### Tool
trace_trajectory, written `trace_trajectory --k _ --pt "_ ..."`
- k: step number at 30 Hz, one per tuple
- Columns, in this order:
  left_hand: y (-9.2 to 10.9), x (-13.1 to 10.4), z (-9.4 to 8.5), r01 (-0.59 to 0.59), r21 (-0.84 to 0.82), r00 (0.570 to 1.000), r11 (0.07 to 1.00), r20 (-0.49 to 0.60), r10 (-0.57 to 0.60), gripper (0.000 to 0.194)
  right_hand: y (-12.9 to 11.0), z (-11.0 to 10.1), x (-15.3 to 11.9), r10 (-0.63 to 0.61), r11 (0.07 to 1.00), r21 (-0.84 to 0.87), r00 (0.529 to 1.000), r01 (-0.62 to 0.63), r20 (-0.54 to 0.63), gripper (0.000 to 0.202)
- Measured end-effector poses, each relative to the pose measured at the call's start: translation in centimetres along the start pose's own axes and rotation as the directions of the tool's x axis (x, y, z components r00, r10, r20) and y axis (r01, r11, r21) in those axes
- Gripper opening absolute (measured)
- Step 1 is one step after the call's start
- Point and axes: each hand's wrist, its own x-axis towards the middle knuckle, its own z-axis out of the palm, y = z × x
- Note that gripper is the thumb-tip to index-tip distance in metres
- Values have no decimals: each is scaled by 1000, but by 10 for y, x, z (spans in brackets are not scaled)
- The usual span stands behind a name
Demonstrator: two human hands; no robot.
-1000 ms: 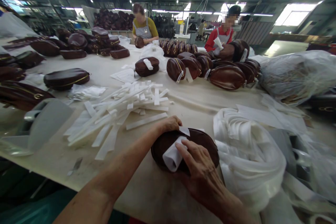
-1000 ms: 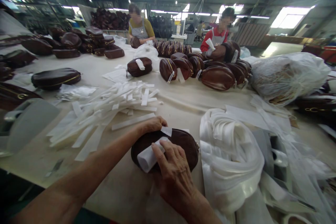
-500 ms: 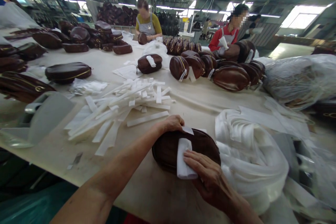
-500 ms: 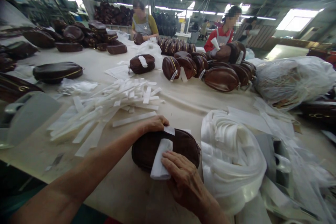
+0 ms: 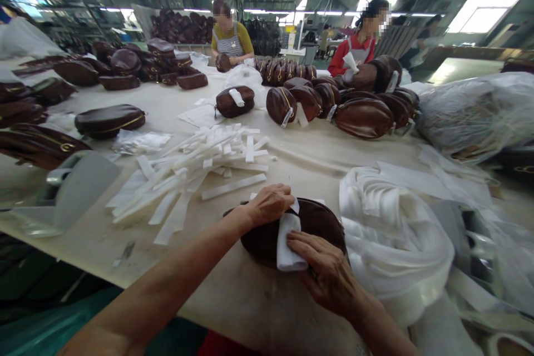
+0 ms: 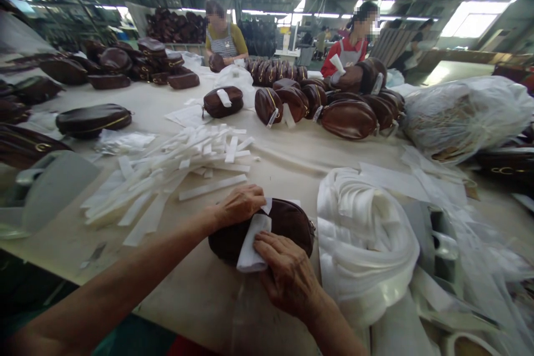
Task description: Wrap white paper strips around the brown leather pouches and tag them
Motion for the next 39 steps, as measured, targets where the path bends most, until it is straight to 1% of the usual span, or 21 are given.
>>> trace_trajectory --k 3,7,11,15,22,27,30,33,37,39 --pt "4 -5 5 -24 79 998 997 -49 28 19 0 -1 0 3 1000 5 1000 -3 -2 40" --pt "7 -11 10 -92 139 991 986 -82 104 18 -1 0 1 17 1000 -6 1000 -17 2 39" --pt "13 -20 9 -162 166 979 973 -94 180 17 -2 2 2 20 999 -30 1000 -20 -15 38" --pt "18 -28 8 -216 160 968 963 -94 233 15 -4 1 4 15 999 -43 1000 -16 -26 34" --pt "27 -34 7 -194 108 972 975 -112 206 19 -5 1 6 0 999 -42 999 -2 -39 38" --pt "33 -38 9 -194 63 977 979 -73 199 13 -6 2 4 68 996 -52 994 -72 -83 42" --pt "35 -39 8 -187 39 981 982 -50 189 12 -6 4 1 63 993 -95 991 -74 -115 39" --pt "35 -42 1 -184 9 983 983 -29 184 12 -5 7 -1 32 990 -130 995 -45 -97 41" --pt "39 -54 -13 -221 -79 975 972 14 223 14 -3 10 -3 3 991 -130 995 -16 -99 40" --pt "45 -61 -18 -184 -142 982 973 22 189 12 -3 10 -3 -4 994 -112 996 -7 -94 40"
